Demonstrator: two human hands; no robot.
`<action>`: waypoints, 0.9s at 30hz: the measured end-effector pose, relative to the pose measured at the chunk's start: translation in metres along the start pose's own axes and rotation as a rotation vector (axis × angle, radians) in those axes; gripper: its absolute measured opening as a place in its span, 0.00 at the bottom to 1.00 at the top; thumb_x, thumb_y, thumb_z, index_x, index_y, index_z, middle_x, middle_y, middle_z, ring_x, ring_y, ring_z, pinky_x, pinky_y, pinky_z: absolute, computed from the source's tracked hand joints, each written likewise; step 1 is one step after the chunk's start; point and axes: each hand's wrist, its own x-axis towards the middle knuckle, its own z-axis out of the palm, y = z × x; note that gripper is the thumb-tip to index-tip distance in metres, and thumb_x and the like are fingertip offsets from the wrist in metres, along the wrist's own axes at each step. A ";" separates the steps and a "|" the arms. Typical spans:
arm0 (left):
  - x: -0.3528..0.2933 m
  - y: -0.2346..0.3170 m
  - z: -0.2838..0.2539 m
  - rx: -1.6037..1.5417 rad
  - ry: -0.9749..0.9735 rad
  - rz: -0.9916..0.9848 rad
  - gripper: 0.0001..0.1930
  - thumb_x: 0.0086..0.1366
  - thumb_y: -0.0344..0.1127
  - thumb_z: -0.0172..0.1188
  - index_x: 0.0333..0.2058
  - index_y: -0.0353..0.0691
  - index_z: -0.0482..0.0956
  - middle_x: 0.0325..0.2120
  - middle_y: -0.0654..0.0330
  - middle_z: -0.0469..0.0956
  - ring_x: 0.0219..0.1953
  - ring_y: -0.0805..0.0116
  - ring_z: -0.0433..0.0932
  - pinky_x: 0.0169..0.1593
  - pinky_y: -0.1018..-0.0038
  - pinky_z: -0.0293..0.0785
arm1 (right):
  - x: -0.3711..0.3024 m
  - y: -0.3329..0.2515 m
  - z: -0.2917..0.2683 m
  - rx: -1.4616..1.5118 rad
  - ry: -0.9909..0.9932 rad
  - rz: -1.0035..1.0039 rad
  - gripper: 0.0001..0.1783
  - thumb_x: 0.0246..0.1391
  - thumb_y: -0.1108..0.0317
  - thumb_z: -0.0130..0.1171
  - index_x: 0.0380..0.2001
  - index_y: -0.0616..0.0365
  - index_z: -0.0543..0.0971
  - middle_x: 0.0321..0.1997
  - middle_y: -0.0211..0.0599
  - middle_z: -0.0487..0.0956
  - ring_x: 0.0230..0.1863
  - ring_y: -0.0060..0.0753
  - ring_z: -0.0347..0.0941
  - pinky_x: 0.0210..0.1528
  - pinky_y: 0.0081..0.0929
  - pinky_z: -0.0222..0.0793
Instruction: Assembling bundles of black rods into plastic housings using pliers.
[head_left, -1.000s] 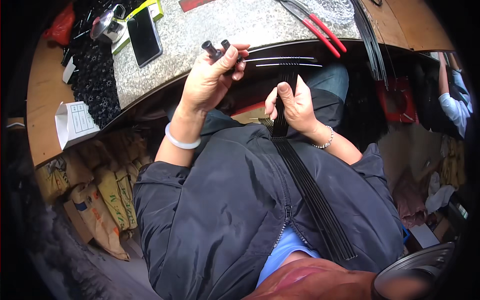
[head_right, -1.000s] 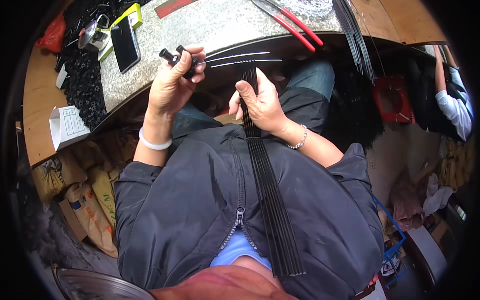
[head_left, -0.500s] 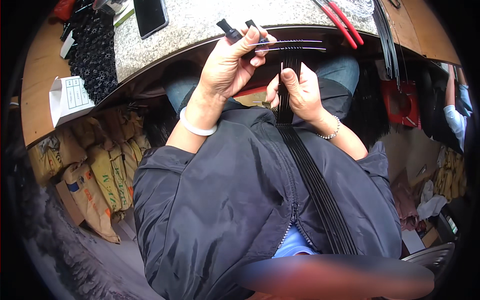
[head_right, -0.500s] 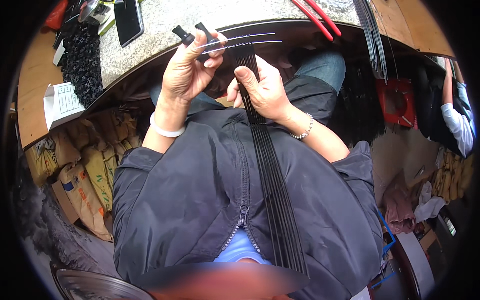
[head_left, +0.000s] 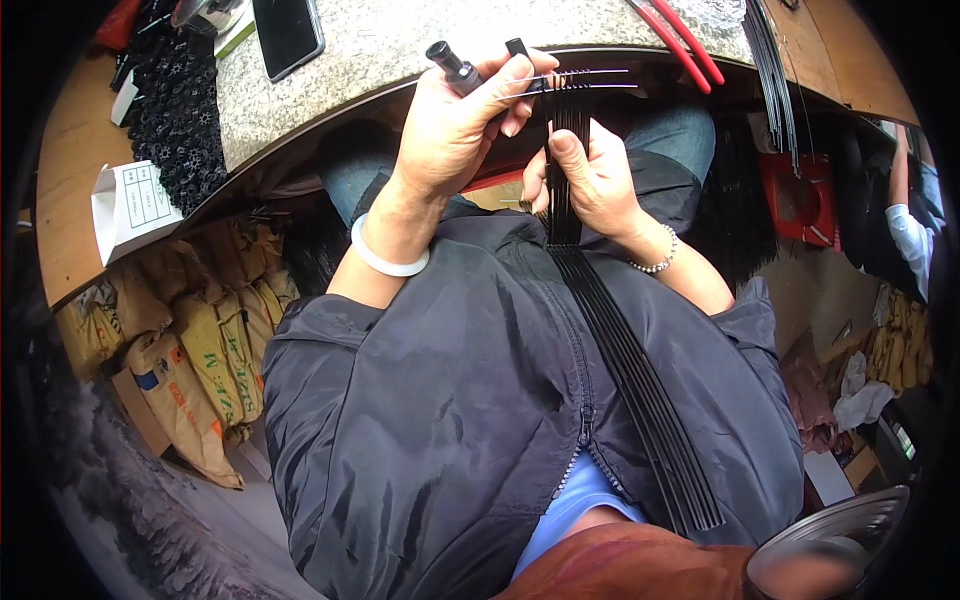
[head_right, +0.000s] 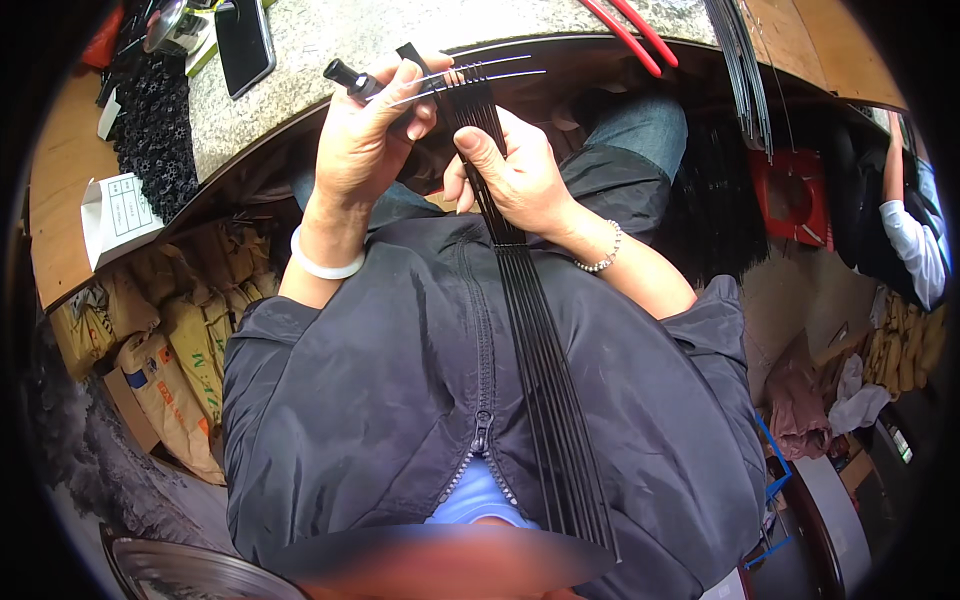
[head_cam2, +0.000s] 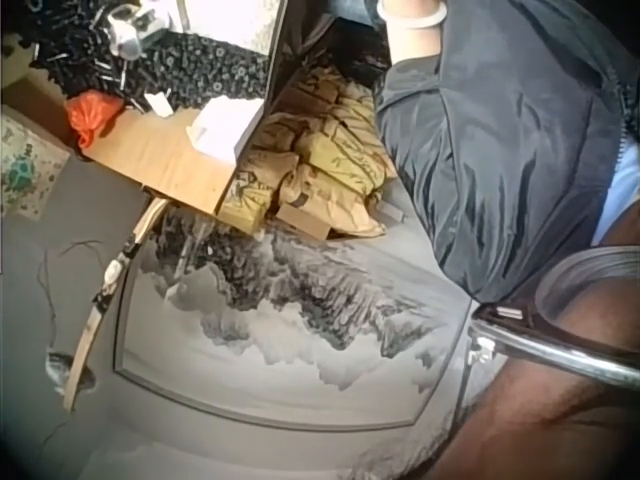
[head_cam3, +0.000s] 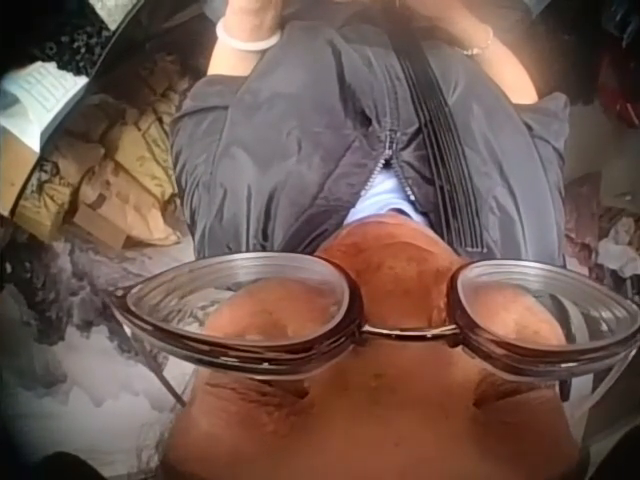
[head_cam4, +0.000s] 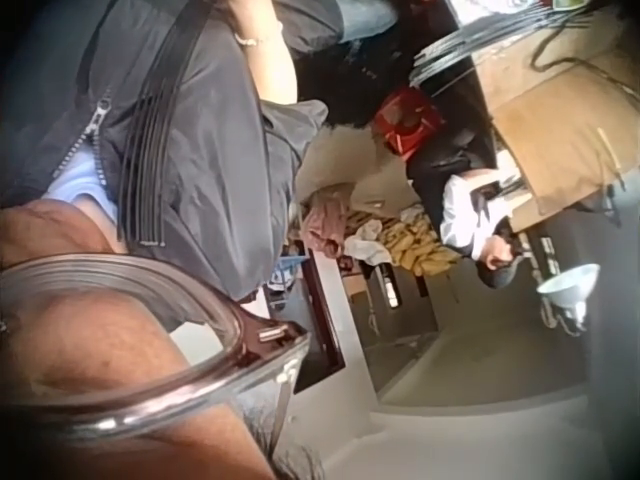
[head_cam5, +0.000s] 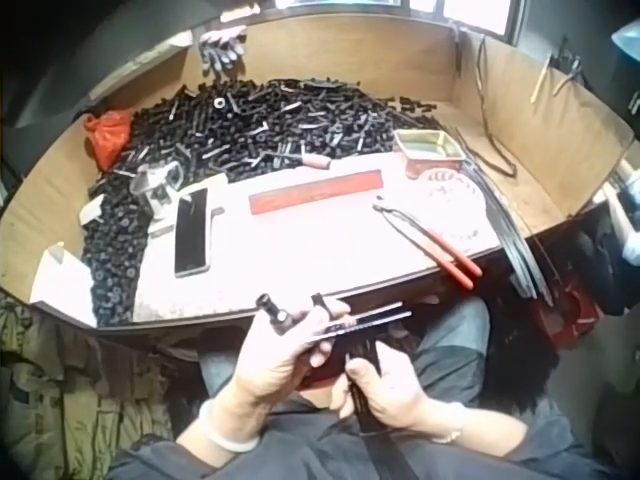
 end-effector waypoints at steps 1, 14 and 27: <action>0.000 0.000 0.000 0.022 0.000 0.015 0.13 0.59 0.37 0.59 0.38 0.33 0.78 0.21 0.65 0.75 0.19 0.82 0.65 0.24 0.88 0.62 | 0.000 0.000 0.000 -0.006 -0.001 0.002 0.19 0.58 0.52 0.45 0.36 0.58 0.64 0.19 0.42 0.75 0.15 0.23 0.70 0.19 0.15 0.67; -0.020 -0.005 -0.001 -0.073 -0.033 0.031 0.32 0.62 0.48 0.51 0.54 0.24 0.60 0.47 0.48 0.71 0.32 0.80 0.70 0.42 0.84 0.70 | -0.002 -0.001 -0.002 0.003 -0.015 0.016 0.20 0.59 0.56 0.45 0.44 0.62 0.65 0.19 0.41 0.75 0.15 0.23 0.70 0.19 0.14 0.66; -0.016 -0.009 0.004 0.084 0.030 0.155 0.18 0.53 0.27 0.63 0.44 0.32 0.75 0.32 0.59 0.77 0.27 0.81 0.71 0.32 0.86 0.68 | -0.001 0.000 0.001 0.025 -0.030 -0.017 0.24 0.57 0.55 0.48 0.50 0.61 0.61 0.19 0.38 0.74 0.16 0.23 0.69 0.19 0.14 0.66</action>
